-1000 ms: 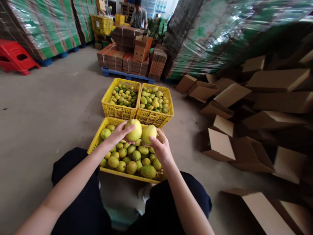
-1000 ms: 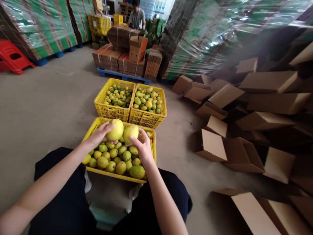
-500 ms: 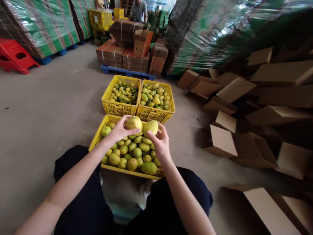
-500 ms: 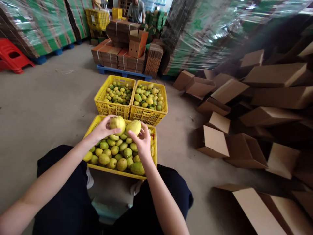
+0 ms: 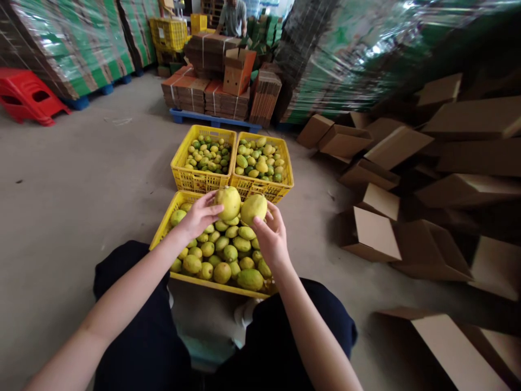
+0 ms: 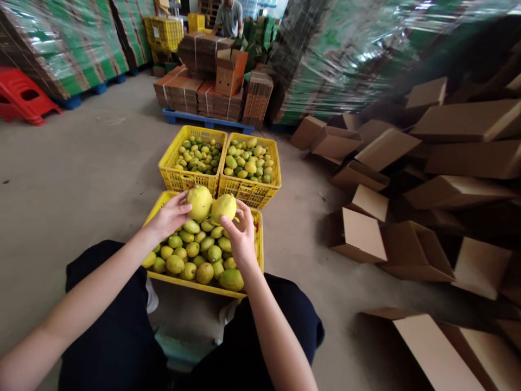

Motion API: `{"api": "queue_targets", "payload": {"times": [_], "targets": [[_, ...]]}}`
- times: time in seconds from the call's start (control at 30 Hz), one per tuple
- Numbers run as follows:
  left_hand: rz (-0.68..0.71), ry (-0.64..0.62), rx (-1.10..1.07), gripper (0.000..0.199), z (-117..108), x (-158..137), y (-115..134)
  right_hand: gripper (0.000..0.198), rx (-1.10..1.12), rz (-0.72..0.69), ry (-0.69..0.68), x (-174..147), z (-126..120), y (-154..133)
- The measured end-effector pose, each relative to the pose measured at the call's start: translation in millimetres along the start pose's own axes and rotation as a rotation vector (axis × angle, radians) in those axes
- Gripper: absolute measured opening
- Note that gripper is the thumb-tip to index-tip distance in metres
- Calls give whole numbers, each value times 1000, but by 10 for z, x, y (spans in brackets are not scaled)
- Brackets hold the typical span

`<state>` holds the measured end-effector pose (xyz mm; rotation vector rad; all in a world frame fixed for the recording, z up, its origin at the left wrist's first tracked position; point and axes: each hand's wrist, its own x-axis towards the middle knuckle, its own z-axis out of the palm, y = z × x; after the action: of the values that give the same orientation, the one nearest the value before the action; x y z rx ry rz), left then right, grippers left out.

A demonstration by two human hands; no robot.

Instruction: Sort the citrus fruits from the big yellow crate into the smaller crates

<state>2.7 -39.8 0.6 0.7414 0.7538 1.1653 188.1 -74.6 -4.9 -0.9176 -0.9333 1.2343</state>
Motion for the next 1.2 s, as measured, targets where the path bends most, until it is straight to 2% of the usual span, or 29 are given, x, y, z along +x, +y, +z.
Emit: {"api": "queue_targets", "payload": {"times": [0.17, 0.33, 0.47, 0.63, 0.77, 0.87, 0.97, 1.03, 1.1, 1.2], "targets": [[-175, -14, -254, 46, 69, 1, 10, 36, 216, 223, -140, 23, 16, 47], [-284, 186, -352, 39, 96, -14, 29, 39, 226, 287, -47, -31, 80, 110], [-233, 293, -421, 36, 72, 26, 4, 47, 254, 367, -16, 1, 103, 136], [-155, 294, -459, 42, 49, 84, -31, 48, 229, 407, 4, 60, 73, 224], [-159, 287, -563, 36, 23, 88, -43, 47, 223, 467, -57, 60, 30, 280], [-171, 285, -616, 37, 10, 64, -27, 47, 240, 479, -49, 54, 21, 250], [-215, 231, -609, 38, 20, 36, 29, 44, 255, 472, -55, 48, 38, 177], [-225, 138, -504, 39, 36, 15, 73, 50, 248, 458, -98, 35, 57, 132], [-195, 4, -290, 40, 55, -19, 101, 52, 213, 409, -109, 8, 76, 103], [-98, -243, 66, 40, 82, -106, 100, 44, 95, 241, -87, -55, 86, 79]]}}
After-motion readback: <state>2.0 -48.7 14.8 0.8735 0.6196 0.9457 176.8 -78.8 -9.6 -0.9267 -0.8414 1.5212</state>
